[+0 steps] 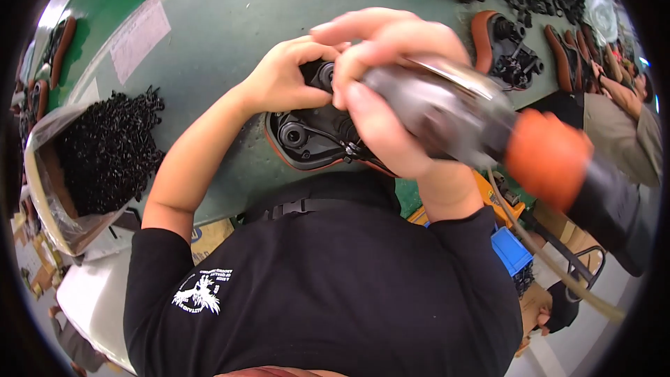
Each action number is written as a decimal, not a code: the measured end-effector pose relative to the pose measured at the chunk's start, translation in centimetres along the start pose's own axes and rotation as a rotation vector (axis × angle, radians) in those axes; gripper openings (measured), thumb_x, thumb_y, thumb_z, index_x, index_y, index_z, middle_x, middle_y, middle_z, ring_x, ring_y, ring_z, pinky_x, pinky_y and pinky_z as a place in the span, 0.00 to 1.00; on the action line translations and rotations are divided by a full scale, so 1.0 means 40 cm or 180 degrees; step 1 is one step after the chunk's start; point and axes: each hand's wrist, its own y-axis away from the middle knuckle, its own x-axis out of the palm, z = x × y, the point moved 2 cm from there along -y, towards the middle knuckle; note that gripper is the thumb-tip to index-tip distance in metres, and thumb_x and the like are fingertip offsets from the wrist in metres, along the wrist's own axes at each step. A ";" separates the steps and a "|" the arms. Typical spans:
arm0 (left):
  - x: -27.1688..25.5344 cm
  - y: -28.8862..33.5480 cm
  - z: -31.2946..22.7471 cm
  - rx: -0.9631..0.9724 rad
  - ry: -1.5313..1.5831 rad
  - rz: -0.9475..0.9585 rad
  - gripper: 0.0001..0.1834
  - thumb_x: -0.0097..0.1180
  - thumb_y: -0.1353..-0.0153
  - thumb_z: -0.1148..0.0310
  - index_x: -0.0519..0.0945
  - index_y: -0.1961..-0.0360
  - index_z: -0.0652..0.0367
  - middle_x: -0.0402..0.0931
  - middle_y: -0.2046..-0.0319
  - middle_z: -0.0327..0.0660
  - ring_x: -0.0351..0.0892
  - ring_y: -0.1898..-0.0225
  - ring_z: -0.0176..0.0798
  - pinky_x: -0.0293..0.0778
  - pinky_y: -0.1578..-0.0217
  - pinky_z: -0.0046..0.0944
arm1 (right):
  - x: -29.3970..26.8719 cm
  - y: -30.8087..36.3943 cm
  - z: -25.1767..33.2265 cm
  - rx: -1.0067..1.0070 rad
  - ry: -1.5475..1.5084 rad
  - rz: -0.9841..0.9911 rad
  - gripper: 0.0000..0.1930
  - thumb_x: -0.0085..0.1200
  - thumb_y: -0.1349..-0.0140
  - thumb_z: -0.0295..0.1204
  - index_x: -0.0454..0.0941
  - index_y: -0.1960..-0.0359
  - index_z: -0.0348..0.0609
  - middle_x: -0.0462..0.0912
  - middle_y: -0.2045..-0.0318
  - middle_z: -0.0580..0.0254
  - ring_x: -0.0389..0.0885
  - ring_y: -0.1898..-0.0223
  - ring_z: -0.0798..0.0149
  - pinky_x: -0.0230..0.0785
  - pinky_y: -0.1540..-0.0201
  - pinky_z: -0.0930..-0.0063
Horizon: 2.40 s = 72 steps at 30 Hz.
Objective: Assembling components onto bicycle seats using a pneumatic tool on a production line.
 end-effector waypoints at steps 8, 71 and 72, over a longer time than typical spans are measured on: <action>-0.408 0.130 0.010 -0.0513 -0.1060 -0.2409 0.22 0.75 0.48 0.76 0.88 0.50 0.61 0.81 0.39 0.46 0.82 0.40 0.43 0.79 0.41 0.43 | -0.253 0.224 0.118 0.0619 0.0196 -0.2684 0.10 0.52 0.35 0.17 0.75 0.54 0.39 0.77 0.41 0.32 0.83 0.72 0.60 0.78 0.64 0.60; 0.148 0.265 -0.226 -0.0972 0.4053 -0.1198 0.06 0.60 0.26 0.73 0.82 0.54 0.66 0.82 0.58 0.44 0.82 0.66 0.35 0.78 0.64 0.35 | 0.007 0.051 0.143 -0.0488 -0.1481 0.0378 0.15 0.60 0.32 0.28 0.65 0.51 0.47 0.77 0.55 0.56 0.86 0.69 0.64 0.81 0.63 0.66; 0.142 0.262 -0.240 -0.0983 0.3745 -0.1248 0.08 0.60 0.26 0.73 0.82 0.53 0.68 0.82 0.57 0.46 0.84 0.64 0.36 0.80 0.63 0.36 | 0.004 0.051 0.139 -0.0484 -0.1482 0.0356 0.15 0.60 0.32 0.28 0.65 0.51 0.47 0.77 0.55 0.56 0.86 0.69 0.64 0.81 0.63 0.66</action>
